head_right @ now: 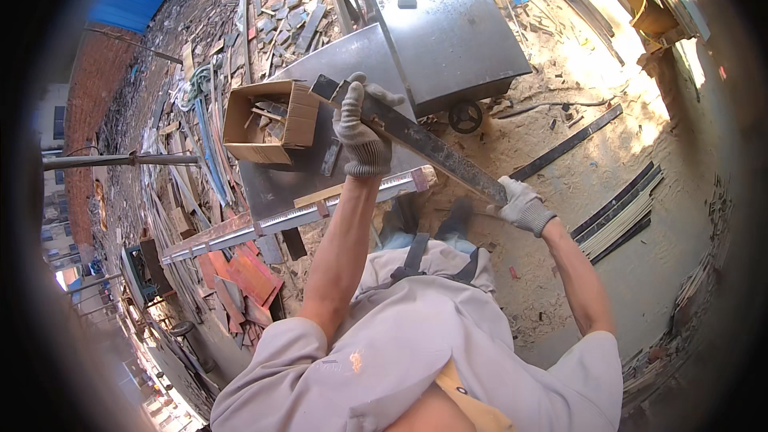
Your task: The person positions a red metal sheet on a guillotine shear, cuts it, and stacks the pieces. They then retrieve a cardboard box, place it on the shear, and cut several thin wooden strips, stacking them afterward.
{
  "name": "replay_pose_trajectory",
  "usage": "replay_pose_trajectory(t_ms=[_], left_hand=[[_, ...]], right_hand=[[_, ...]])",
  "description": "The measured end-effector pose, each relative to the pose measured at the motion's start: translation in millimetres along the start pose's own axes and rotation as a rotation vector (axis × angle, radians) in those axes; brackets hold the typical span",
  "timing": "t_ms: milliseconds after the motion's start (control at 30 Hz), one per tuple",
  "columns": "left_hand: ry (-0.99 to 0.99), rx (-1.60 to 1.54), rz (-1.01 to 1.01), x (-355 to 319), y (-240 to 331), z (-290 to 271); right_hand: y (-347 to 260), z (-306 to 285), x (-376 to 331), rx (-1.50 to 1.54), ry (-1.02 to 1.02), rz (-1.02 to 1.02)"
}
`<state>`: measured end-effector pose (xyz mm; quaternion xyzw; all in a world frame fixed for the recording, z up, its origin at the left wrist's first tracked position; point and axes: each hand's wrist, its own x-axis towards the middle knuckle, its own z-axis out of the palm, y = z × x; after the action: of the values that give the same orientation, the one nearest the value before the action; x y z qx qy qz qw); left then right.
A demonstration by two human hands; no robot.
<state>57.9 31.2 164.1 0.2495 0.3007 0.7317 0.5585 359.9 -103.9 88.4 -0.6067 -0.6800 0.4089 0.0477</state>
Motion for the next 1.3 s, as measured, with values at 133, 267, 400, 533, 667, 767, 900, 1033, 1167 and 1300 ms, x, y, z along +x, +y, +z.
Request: replay_pose_trajectory(t_ms=[133, 267, 400, 533, 667, 767, 900, 1033, 1167, 1300], left_hand=[[0.293, 0.701, -0.515, -31, -42, -101], [-0.004, 1.286, -0.513, -93, -59, -150], [-0.499, 1.738, -0.111, -121, -61, -167], [-0.694, 1.811, 0.004, -120, -62, -176], [-0.777, 1.879, -0.081, -108, -74, -189], [-0.845, 1.965, -0.137, -87, -92, -206], [-0.848, 2.036, -0.154, -67, -111, -226], [-0.865, 2.039, -0.194, -55, -119, -231], [-0.819, 1.973, -0.182, -2, -129, -234], [-0.821, 1.961, -0.132, 49, -138, -226]], right_hand=[[84, -17, 32, -0.362, 0.080, 0.075], [140, -50, 78, -0.550, 0.114, -0.046], [147, -59, 128, -0.639, 0.014, -0.049], [133, -44, 161, -0.749, -0.052, -0.190], [122, -25, 193, -0.859, -0.134, -0.215], [116, -10, 219, -0.975, -0.172, -0.167], [107, 19, 231, -1.042, -0.168, -0.245], [108, 33, 236, -1.113, -0.293, -0.095], [117, 19, 286, -1.106, -0.152, -0.157], [124, 1, 323, -1.052, -0.119, -0.153]])
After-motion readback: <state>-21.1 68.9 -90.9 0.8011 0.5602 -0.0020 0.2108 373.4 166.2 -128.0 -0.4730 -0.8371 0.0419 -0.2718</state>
